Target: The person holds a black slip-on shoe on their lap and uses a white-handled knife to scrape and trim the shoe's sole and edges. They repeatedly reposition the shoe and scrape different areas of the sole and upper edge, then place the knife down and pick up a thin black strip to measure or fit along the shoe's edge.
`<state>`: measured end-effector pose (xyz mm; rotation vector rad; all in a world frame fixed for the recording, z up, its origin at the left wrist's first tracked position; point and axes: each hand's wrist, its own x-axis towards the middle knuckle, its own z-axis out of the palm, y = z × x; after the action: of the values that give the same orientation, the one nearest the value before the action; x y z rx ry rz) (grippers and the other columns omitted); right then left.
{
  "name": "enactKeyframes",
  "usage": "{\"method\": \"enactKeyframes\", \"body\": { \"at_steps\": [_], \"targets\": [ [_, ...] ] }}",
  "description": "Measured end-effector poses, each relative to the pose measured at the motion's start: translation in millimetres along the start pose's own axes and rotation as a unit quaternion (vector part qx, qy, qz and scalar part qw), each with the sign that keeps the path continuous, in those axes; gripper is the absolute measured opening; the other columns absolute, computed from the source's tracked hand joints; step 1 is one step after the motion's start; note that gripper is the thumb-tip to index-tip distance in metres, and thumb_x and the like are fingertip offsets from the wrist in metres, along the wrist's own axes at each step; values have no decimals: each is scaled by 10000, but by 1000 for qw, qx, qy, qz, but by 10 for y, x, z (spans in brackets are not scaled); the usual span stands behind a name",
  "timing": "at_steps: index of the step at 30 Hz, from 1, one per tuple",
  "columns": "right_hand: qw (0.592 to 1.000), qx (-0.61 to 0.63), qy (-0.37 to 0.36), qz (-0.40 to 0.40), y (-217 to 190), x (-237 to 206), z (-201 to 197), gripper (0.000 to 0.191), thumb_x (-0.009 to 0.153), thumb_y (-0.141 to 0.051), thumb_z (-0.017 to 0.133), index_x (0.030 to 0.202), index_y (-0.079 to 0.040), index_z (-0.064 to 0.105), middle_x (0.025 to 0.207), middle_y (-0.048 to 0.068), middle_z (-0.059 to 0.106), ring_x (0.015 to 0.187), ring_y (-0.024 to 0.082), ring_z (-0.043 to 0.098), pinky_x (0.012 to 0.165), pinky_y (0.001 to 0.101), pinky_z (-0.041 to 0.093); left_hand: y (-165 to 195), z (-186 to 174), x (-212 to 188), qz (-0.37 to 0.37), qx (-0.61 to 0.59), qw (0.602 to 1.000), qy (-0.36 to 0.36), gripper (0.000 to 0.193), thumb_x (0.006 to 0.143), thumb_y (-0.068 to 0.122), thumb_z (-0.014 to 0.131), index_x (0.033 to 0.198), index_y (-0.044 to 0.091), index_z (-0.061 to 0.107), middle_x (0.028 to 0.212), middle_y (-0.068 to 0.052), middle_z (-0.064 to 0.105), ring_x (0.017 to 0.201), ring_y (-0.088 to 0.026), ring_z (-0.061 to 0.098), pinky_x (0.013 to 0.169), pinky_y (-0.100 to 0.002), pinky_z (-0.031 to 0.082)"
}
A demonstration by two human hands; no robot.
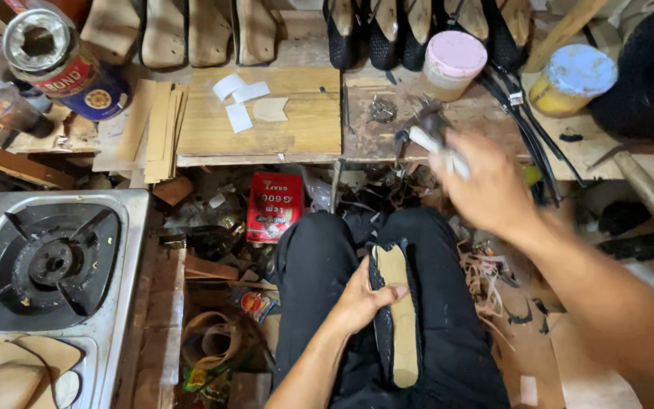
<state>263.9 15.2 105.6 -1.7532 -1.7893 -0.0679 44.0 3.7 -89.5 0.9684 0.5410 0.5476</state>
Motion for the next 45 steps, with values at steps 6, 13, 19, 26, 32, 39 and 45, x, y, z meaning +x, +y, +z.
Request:
{"method": "enactKeyframes", "body": {
  "at_steps": [6,13,19,26,32,39,45],
  "targets": [
    [969,-208,-122,-52,50,922,296,424,907,-102,587,1316,-1,631,1087,218,694,953,427,678,798,518,528,-12,-65,-21,1,-25,1000,0,632,834,14,755,1414,25,505,1126,-24,666,1038,-130,633,957,-291,518],
    [937,-325,-85,-100,125,961,329,490,841,-120,587,1314,4,622,1091,217,715,907,397,707,802,537,528,-56,-111,-20,17,-31,999,17,626,868,18,728,1436,39,467,1178,-9,656,1086,-114,625,993,-290,502],
    [970,-23,-240,30,17,140,115,292,861,-118,603,1135,-40,667,937,206,720,825,370,714,753,473,553,-20,-25,-85,59,-11,998,28,578,944,57,668,1467,30,424,1258,-34,647,1157,-126,618,1028,-295,495],
    [865,46,-480,140,-188,-807,-79,326,884,-171,616,1201,-133,684,911,130,747,894,327,716,793,458,536,247,355,-205,79,199,976,37,628,928,143,704,1464,-6,413,1161,-111,723,1073,-200,703,953,-326,534],
    [858,-153,-490,22,-232,-973,-233,508,849,-61,548,1356,-76,567,1037,157,685,981,356,688,839,501,531,299,699,-145,92,335,936,52,756,860,165,715,1503,-19,361,1102,-218,733,1045,-348,729,915,-387,548],
    [856,-246,-449,-64,-294,-1115,-225,634,847,-77,555,1471,-24,454,1016,190,630,741,358,721,632,483,594,125,708,-89,109,352,928,57,800,839,177,709,1523,-16,342,1153,-228,723,1095,-377,715,934,-413,547],
    [901,-218,-374,-39,-161,-1494,-95,720,818,-102,635,1514,-67,452,993,144,604,611,305,709,555,416,600,93,312,-23,89,64,978,-178,867,950,129,671,1654,11,180,1591,-196,441,1484,-241,383,1218,-332,278]
  ]
}}
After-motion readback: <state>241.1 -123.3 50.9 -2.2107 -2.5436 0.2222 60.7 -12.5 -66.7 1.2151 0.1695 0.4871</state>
